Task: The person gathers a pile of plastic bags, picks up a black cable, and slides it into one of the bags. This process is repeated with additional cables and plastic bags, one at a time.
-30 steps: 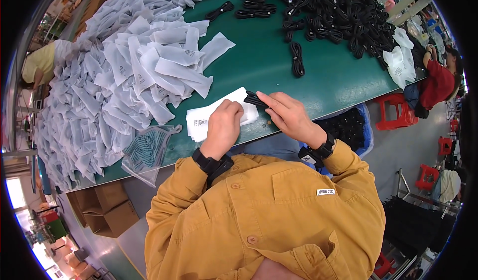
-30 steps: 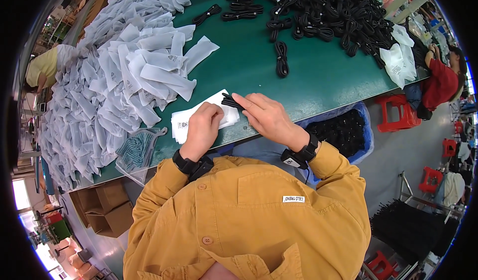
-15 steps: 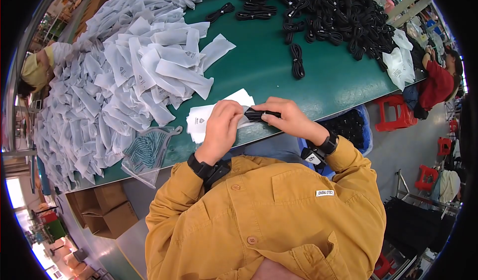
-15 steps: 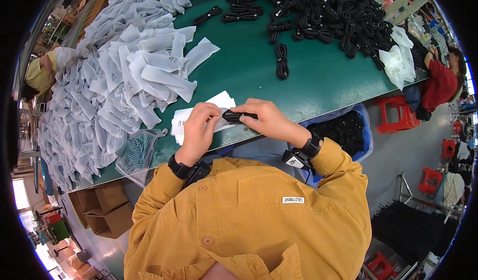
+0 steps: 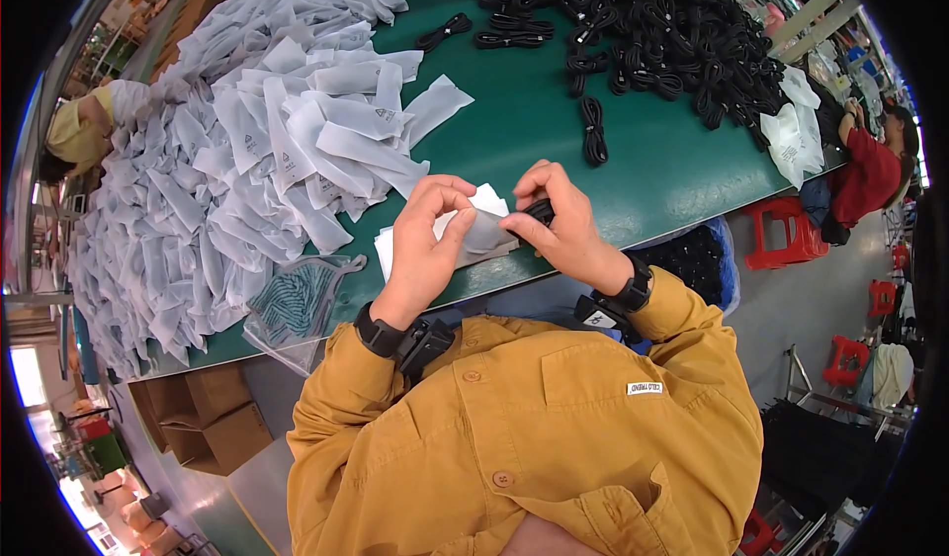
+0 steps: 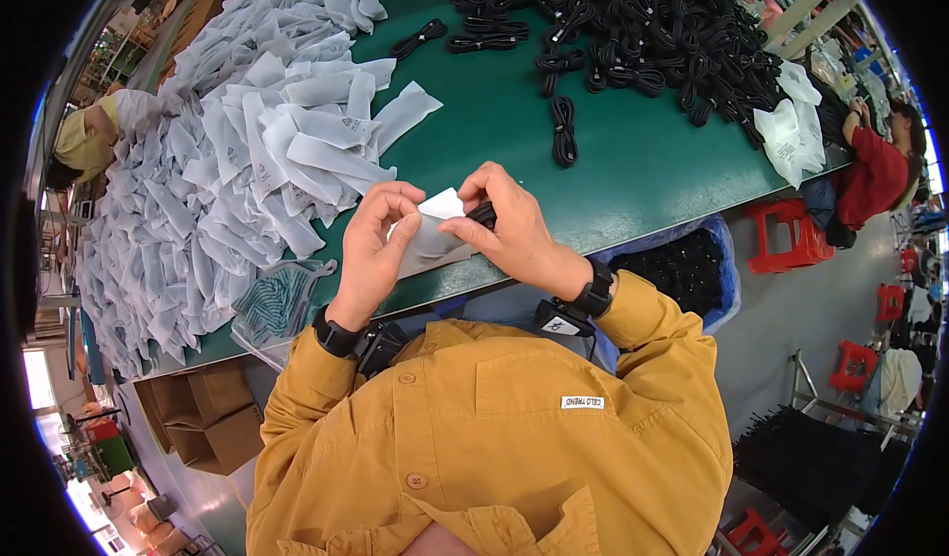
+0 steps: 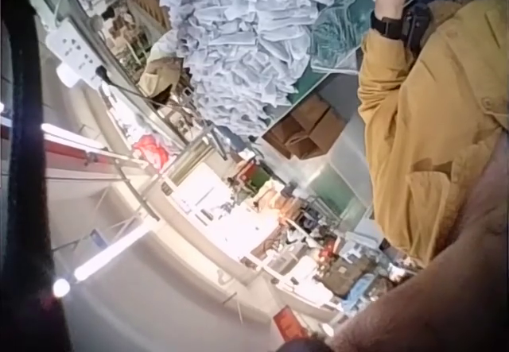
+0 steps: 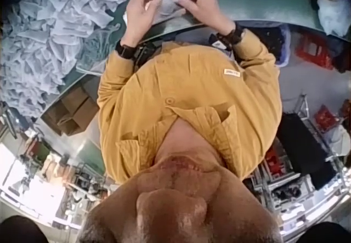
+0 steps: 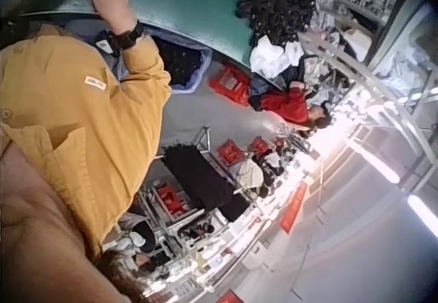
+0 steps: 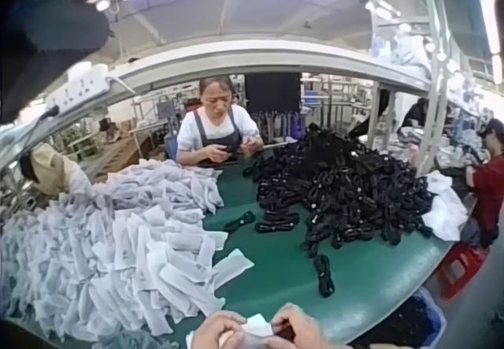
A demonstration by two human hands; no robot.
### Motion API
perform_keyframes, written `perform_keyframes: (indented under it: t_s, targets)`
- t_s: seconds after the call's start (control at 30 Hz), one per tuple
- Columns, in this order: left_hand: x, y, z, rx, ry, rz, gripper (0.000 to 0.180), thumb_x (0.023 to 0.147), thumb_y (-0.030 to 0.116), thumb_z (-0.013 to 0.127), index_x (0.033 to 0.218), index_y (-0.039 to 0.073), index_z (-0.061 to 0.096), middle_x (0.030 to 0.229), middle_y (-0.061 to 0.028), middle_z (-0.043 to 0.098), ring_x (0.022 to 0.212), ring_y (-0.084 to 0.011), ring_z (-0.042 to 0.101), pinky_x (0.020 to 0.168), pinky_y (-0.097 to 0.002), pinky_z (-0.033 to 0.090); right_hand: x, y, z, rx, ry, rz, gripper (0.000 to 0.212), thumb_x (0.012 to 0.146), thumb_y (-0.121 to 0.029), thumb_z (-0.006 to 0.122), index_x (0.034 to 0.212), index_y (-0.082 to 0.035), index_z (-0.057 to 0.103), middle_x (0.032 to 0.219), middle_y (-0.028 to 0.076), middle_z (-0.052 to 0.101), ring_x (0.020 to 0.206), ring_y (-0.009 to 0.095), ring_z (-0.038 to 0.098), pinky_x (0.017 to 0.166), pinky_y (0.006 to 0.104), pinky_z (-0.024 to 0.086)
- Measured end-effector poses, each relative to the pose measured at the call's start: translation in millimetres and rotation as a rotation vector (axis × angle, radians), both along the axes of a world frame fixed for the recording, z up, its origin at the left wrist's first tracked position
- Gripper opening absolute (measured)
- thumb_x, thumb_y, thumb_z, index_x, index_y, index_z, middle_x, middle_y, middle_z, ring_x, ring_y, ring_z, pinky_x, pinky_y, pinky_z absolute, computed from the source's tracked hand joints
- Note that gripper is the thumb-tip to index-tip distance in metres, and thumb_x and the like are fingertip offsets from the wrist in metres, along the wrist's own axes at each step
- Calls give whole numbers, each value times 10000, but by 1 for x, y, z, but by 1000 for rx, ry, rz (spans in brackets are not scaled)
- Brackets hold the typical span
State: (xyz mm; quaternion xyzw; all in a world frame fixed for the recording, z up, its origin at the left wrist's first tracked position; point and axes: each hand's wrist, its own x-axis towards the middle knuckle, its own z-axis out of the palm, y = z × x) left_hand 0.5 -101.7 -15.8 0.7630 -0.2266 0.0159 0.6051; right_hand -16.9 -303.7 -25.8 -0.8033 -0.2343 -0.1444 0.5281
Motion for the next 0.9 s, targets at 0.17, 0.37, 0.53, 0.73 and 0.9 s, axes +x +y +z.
perform_keyframes:
  t_s: [0.17,0.37,0.53,0.73,0.9]
  targets:
    - [-1,-3,18,-201,189,-69,38,904,16,599,912,20,562,1070,-64,587,985,-138,557,854,-279,472,9,7,4,32,-125,-51,411,802,-82,721,1164,2,544,957,118,546,773,190,532,674,298,457]
    - [37,32,44,-579,358,85,186,979,187,582,1046,18,621,1084,-46,633,930,-91,576,850,-243,457,23,-3,29,59,-211,-114,310,827,-71,681,1113,-13,576,965,131,534,763,195,539,649,297,465]
    - [79,83,67,-443,157,234,199,977,167,577,1095,11,614,1080,-75,656,989,-128,602,861,-272,468,55,-60,7,-409,-128,-537,249,851,-95,654,1085,-30,601,954,139,542,768,251,577,648,332,496]
    - [146,156,86,-497,244,251,260,955,139,582,1169,-8,583,1116,-123,656,1030,-199,612,888,-319,469,57,-88,-36,-830,-113,-650,228,876,-108,621,1085,-18,595,947,155,579,739,318,609,622,392,510]
    - [143,165,74,347,-682,898,298,942,145,585,1190,-19,573,1130,-117,635,1037,-198,607,888,-318,463,53,-89,-47,-656,-87,-597,241,894,-100,593,1120,-15,593,912,162,619,726,292,620,625,375,512]
